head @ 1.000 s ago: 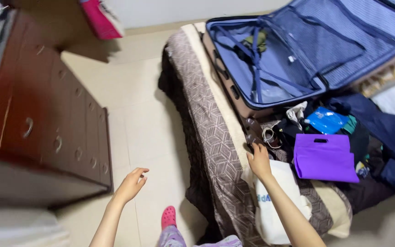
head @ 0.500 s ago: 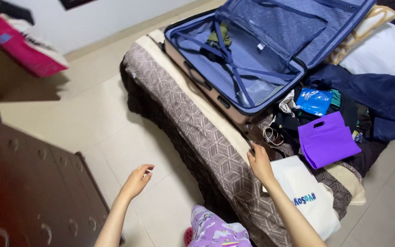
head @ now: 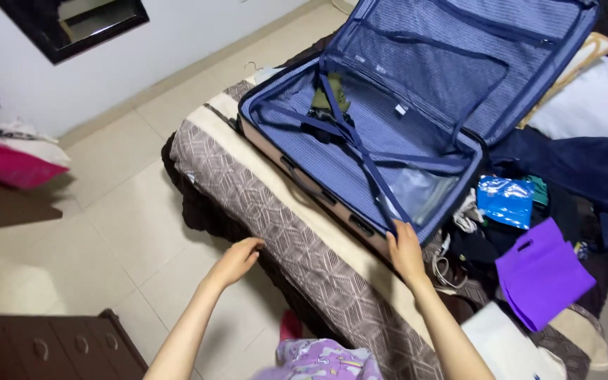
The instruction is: The person removes items from a suitcase, including a purple pouch and a dark blue shirt, and places them on the bed. They then fold the blue shirt and place it into a drawer.
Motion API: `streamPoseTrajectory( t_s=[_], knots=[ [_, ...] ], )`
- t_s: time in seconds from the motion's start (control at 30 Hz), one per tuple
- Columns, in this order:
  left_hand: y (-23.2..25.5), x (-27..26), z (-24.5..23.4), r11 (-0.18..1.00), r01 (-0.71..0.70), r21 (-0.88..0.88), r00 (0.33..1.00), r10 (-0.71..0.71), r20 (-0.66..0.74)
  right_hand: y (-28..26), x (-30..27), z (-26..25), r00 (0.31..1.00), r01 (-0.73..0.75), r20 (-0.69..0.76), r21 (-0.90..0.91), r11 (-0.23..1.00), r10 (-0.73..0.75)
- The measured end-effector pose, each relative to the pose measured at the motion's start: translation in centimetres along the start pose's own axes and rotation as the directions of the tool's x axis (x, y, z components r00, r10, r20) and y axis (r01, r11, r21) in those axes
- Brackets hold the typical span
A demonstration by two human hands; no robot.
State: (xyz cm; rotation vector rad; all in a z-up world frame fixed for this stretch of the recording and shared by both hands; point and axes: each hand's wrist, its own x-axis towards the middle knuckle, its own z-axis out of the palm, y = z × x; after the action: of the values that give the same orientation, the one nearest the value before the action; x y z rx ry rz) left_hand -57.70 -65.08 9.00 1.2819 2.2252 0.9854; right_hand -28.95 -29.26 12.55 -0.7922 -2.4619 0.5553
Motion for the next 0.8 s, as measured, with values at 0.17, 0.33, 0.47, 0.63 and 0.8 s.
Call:
streamPoseTrajectory(
  t_s=[0.17, 0.33, 0.47, 0.63, 0.8],
  knots=[
    [-1.4, 7.0, -5.4, 1.0, 0.001, -0.02, 0.999, 0.0, 0.051, -1.0, 3.4, 6.2, 0.964, -0.175, 0.189, -0.09, 0.981, 0.189],
    [-4.1, 15.6, -8.6, 1.0, 0.01, -0.014, 0.989, -0.007, 0.15, -2.6, 6.6, 10.1, 0.879, -0.293, 0.322, -0.214, 0.932, 0.351],
    [-6.8, 23.5, -10.3, 0.994, -0.103, -0.038, 0.984, 0.107, 0.141, -3.6, 11.3, 12.9, 0.84, -0.429, 0.308, -0.13, 0.894, 0.447],
    [-8.7, 32.7, -12.3, 0.979, -0.198, -0.048, 0.971, 0.202, 0.128, -3.5, 17.2, 19.0, 0.733, -0.604, 0.341, -0.071, 0.794, 0.589],
    [-12.3, 40.7, -13.7, 0.934, -0.332, -0.135, 0.933, 0.346, 0.097, -1.7, 21.2, 27.5, 0.761, -0.615, 0.249, -0.017, 0.788, 0.599]
  ],
)
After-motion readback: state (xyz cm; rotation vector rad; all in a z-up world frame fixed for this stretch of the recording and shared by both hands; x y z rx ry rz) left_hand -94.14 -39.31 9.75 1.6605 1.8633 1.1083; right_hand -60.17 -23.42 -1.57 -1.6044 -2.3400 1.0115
